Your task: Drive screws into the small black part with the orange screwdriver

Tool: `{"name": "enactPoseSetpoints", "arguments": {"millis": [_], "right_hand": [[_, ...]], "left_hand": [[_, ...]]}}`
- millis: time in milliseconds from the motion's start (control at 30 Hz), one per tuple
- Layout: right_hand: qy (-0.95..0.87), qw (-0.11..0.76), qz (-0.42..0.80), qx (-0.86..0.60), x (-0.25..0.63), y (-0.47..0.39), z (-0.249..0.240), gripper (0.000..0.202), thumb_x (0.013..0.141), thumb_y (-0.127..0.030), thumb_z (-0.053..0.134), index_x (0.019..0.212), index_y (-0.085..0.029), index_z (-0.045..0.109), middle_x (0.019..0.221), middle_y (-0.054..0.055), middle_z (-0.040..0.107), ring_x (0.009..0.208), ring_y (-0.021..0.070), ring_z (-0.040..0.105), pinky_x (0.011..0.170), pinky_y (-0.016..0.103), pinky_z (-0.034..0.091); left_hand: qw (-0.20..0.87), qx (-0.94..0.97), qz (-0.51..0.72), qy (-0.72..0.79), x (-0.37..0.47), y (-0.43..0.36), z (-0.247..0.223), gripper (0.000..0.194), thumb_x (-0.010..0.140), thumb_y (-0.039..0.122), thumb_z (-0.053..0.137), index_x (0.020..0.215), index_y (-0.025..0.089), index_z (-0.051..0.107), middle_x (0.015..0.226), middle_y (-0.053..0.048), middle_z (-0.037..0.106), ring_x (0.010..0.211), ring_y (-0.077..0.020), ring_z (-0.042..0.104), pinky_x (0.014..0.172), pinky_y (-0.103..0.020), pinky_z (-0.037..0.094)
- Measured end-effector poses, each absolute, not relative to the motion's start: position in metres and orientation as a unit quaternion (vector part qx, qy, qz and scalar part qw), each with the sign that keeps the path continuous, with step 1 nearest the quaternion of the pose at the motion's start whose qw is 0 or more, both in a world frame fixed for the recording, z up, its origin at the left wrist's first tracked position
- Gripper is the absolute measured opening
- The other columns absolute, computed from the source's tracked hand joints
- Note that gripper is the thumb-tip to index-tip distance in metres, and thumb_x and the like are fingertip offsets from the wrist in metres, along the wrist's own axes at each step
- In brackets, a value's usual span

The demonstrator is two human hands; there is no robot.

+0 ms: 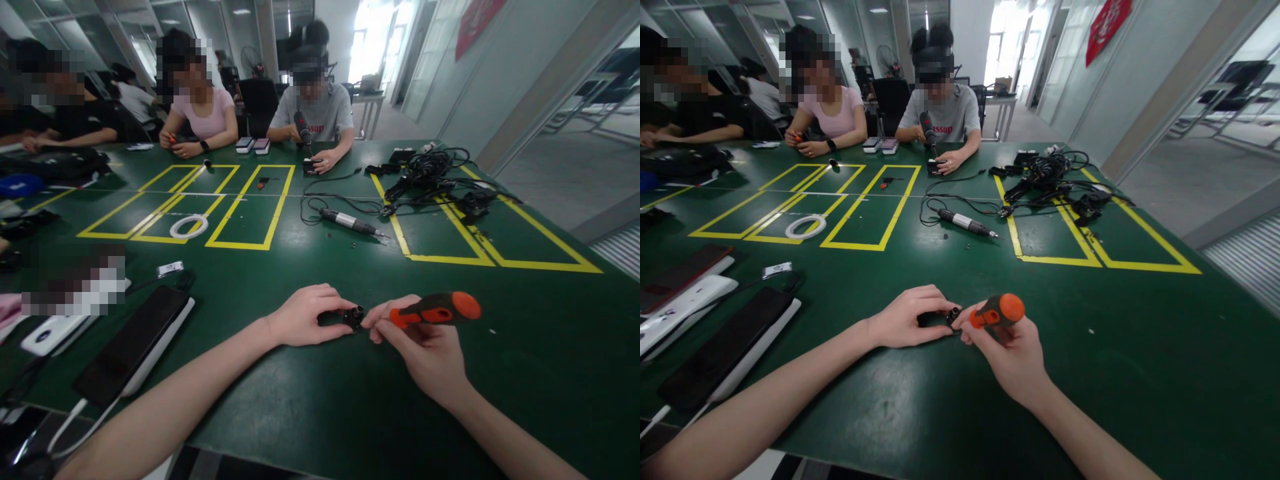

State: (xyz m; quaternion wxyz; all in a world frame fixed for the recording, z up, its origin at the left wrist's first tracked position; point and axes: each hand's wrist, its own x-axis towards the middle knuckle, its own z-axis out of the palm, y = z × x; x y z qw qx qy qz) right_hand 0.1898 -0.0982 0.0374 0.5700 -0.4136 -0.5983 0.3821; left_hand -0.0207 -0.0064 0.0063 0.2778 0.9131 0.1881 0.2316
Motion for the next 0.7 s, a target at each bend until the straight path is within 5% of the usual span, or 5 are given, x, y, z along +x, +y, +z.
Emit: {"name": "enactPoseSetpoints", "arguments": {"millis": [267,700], "right_hand": [[-0.605,0.570,0.376,-0.410,0.1905,-0.0979,0.0375,0.021,0.096,-0.035,0.072,0.083,-0.019,0.075,0.069,0.004,0.073,0.055,0.0154,0.069,0.054,0.025,0.062],[-0.576,0.588,0.329,-0.463,0.1901,-0.0957,0.0354,0.021,0.081,-0.033,0.086,0.070,-0.019,0.073,0.080,0.009,0.078,0.061,0.0179,0.071,0.054,0.026,0.063]], "left_hand": [[0.274,0.912,0.252,0.170,-0.0186,-0.0051,0.0028,0.034,0.098,0.040,0.068,0.122,0.016,0.073,0.097,-0.008,0.074,0.090,-0.0194,0.067,0.084,-0.030,0.051],[0.282,0.910,0.243,0.181,-0.0184,-0.0051,0.0022,0.035,0.097,0.042,0.069,0.121,0.017,0.073,0.099,-0.008,0.075,0.092,-0.0195,0.067,0.085,-0.030,0.052]]}}
